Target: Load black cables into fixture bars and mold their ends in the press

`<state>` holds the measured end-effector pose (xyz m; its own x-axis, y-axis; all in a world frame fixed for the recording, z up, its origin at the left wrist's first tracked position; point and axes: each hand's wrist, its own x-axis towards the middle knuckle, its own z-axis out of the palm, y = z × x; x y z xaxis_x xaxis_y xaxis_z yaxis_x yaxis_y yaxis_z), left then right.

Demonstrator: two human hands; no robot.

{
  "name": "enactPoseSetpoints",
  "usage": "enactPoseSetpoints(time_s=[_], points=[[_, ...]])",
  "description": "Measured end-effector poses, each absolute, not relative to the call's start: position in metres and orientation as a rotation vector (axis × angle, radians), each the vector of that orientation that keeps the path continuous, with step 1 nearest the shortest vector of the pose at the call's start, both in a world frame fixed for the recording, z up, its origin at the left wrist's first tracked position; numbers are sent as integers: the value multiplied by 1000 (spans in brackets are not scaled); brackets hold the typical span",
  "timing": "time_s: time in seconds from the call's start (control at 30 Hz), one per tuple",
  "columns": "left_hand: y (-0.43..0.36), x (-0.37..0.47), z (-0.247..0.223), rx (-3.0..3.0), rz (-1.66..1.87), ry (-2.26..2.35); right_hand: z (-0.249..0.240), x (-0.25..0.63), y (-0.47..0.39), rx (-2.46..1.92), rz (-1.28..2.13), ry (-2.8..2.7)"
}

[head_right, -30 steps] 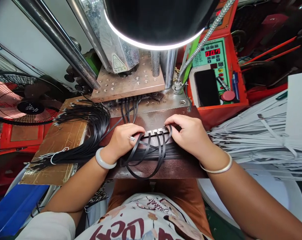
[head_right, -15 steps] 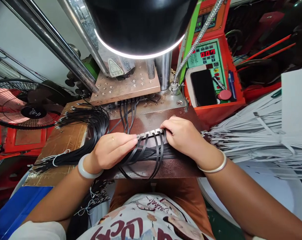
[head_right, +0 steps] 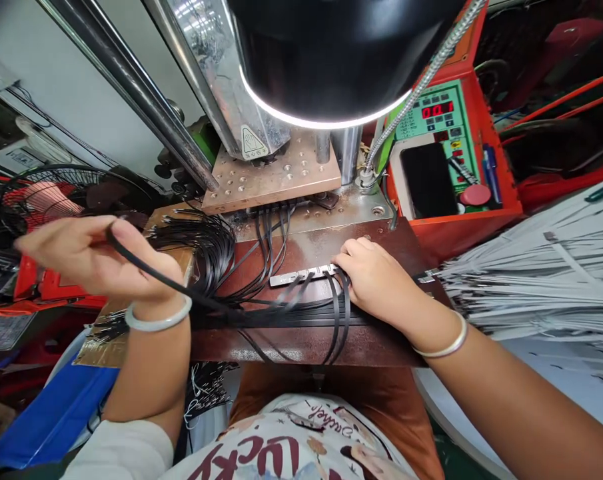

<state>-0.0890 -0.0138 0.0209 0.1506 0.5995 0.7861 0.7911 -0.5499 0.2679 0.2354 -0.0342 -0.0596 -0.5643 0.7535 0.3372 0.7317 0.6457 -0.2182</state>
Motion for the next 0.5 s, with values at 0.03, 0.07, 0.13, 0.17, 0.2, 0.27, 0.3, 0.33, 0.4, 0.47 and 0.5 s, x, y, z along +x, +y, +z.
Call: enactPoseSetpoints(time_s=[0.03,0.07,0.13,0.17,0.2,0.27,0.3,0.33,0.4,0.47,0.5], points=[[-18,-79,13,-2201,-1411,-1371,-59,236,-34,-1175,59,-2472],[-23,-67,4,-2217,-1448,-1363,-59,236,-34,-1170,52,-2473],[-31,-42,-12,-2442,-1437,-1326,-58,236,-34,-1160,51,-2476],[-34,-32,-18,-2624,-1382,-1314,-57,236,-34,-1160,53,-2477],[-35,-25,-22,-2800,-1303,-1315,-57,236,-34,-1164,56,-2482],[-35,-18,-27,-3055,-1106,-1327,-56,235,-34,-1179,54,-2491],[-34,-17,-28,-3123,-1006,-1319,-56,235,-35,-1186,53,-2495],[-33,-18,-29,-3158,-918,-1306,-56,235,-35,-1190,53,-2498],[-30,-20,-29,-3163,-775,-1289,-56,236,-36,-1194,53,-2502],[-29,-21,-28,-3109,-654,-1316,-56,236,-36,-1195,49,-2507],[-30,-20,-27,-3075,-588,-1332,-57,237,-35,-1198,44,-2509]])
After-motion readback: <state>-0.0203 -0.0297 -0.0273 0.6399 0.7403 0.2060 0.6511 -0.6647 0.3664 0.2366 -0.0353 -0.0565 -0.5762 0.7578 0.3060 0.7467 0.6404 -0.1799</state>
